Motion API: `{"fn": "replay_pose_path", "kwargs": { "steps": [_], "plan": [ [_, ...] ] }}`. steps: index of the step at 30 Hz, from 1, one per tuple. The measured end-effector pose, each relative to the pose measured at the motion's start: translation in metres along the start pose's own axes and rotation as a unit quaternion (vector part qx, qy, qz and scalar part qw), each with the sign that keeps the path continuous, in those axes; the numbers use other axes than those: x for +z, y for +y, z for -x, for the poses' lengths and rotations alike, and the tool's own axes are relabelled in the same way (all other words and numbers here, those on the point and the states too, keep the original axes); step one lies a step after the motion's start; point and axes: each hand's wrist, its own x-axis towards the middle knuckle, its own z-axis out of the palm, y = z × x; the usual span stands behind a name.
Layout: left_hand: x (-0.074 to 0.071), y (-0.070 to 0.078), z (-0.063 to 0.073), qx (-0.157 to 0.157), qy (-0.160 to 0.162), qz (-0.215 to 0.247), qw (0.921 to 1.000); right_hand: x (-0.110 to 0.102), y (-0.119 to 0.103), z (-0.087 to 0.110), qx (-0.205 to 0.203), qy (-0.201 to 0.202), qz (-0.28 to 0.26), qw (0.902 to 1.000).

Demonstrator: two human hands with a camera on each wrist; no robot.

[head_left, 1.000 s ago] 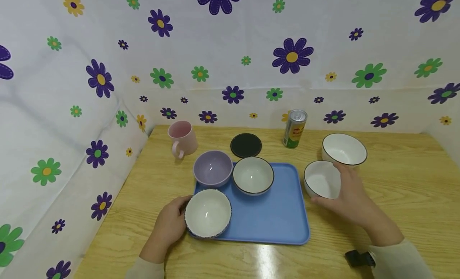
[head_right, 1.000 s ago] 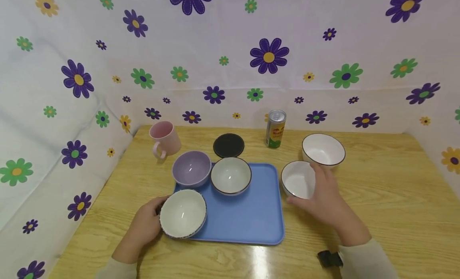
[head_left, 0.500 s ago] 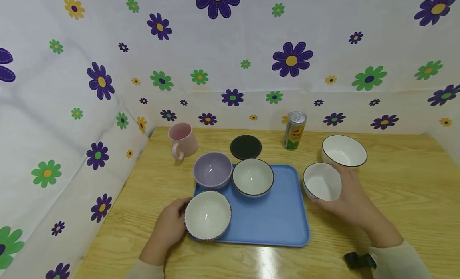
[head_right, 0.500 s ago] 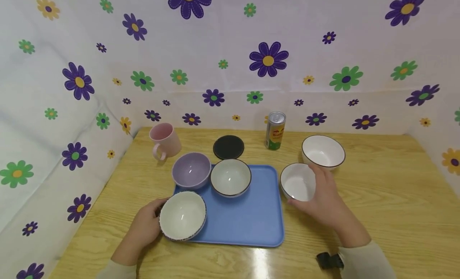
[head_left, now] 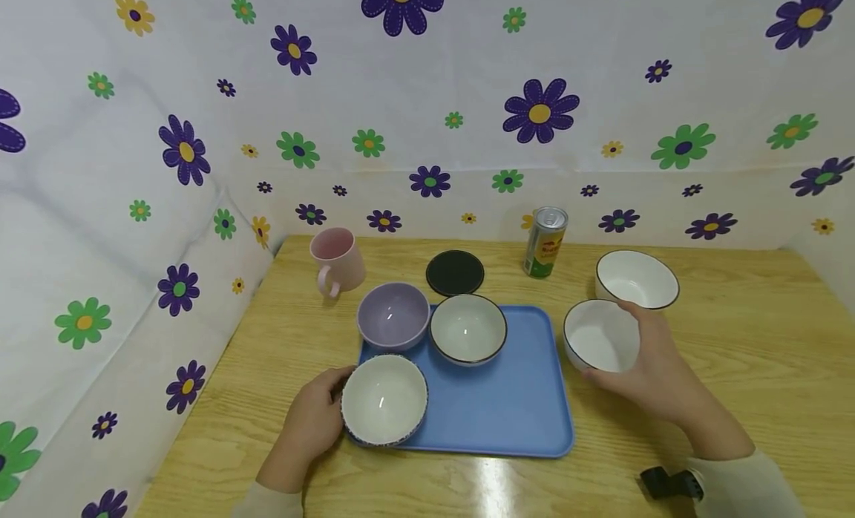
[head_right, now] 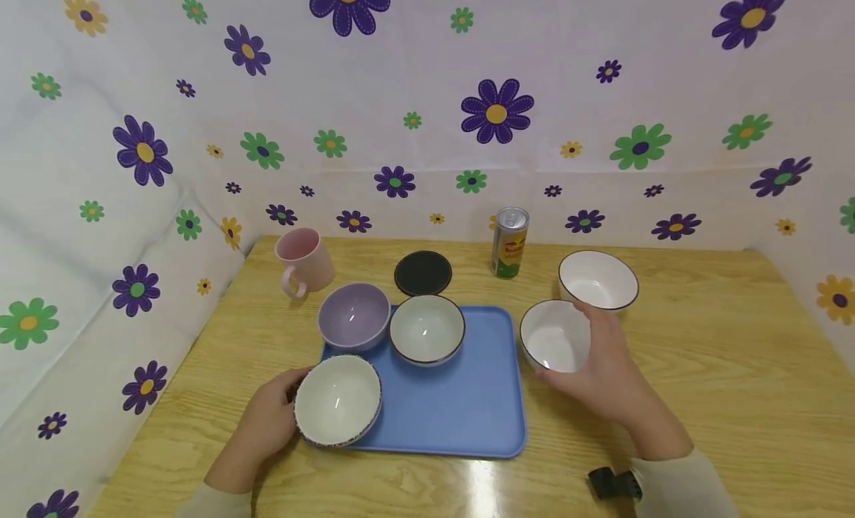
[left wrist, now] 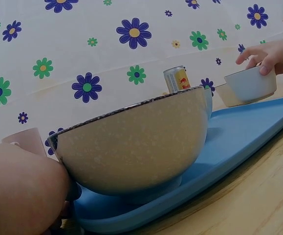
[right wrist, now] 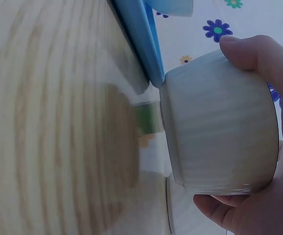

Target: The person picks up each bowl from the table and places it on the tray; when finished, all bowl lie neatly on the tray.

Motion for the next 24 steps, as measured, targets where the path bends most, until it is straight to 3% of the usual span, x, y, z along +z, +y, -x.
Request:
{"fn": "replay_pose_path", "kwargs": {
  "steps": [15, 24],
  "plan": [
    [0.0, -0.001, -0.002, 0.008, 0.002, 0.004, 1.0, 0.005, -0.026, 0.004, -0.054, -0.011, -0.047, 0.9973],
    [-0.001, 0.0, 0.0, 0.001, 0.0, 0.003, 1.0, 0.013, -0.032, 0.013, -0.076, -0.034, -0.047, 0.9954]
  ]
}}
